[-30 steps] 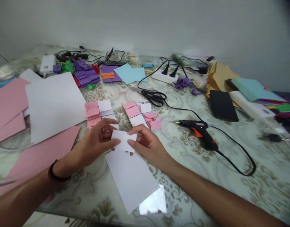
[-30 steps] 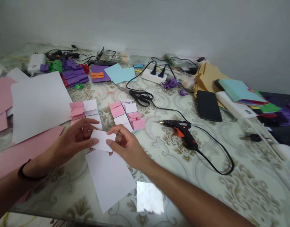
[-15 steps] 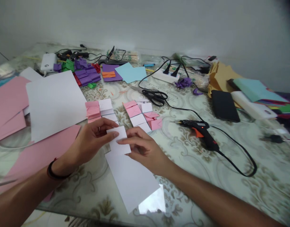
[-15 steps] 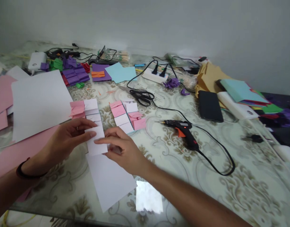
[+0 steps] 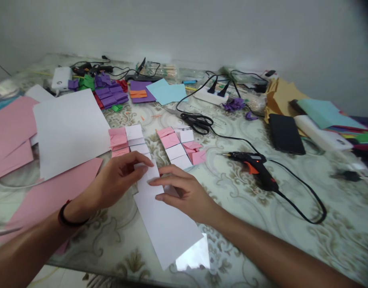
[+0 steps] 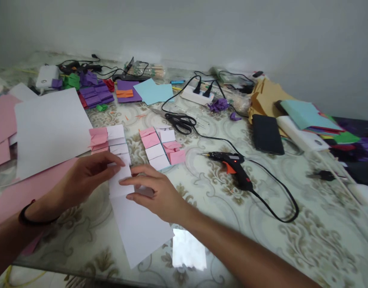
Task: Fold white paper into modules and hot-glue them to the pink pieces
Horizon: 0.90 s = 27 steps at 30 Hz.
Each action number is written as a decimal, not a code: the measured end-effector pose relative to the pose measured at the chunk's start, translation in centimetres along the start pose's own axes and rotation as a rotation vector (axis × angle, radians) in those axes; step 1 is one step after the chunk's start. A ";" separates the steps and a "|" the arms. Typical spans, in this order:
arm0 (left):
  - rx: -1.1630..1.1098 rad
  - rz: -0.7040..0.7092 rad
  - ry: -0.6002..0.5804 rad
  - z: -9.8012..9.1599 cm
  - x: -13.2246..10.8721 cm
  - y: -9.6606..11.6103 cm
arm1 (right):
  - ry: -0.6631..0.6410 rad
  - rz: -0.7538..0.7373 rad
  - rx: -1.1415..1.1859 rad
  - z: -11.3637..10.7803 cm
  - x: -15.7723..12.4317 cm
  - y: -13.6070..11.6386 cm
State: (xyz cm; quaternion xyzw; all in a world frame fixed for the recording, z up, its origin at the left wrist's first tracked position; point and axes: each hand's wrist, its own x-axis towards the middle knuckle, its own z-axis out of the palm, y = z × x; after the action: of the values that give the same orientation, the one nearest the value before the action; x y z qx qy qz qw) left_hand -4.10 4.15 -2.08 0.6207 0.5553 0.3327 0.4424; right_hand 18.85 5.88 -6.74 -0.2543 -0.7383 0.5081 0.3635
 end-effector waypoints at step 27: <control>-0.089 0.204 -0.014 0.6 -0.1 -0.5 | 0.226 0.211 0.294 -0.6 0.8 0.0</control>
State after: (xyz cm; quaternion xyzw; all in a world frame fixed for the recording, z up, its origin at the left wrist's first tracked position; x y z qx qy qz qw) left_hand -3.75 3.91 -2.81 0.6560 0.4709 0.3958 0.4374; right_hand 18.82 6.76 -6.37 -0.3297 -0.5801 0.6138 0.4220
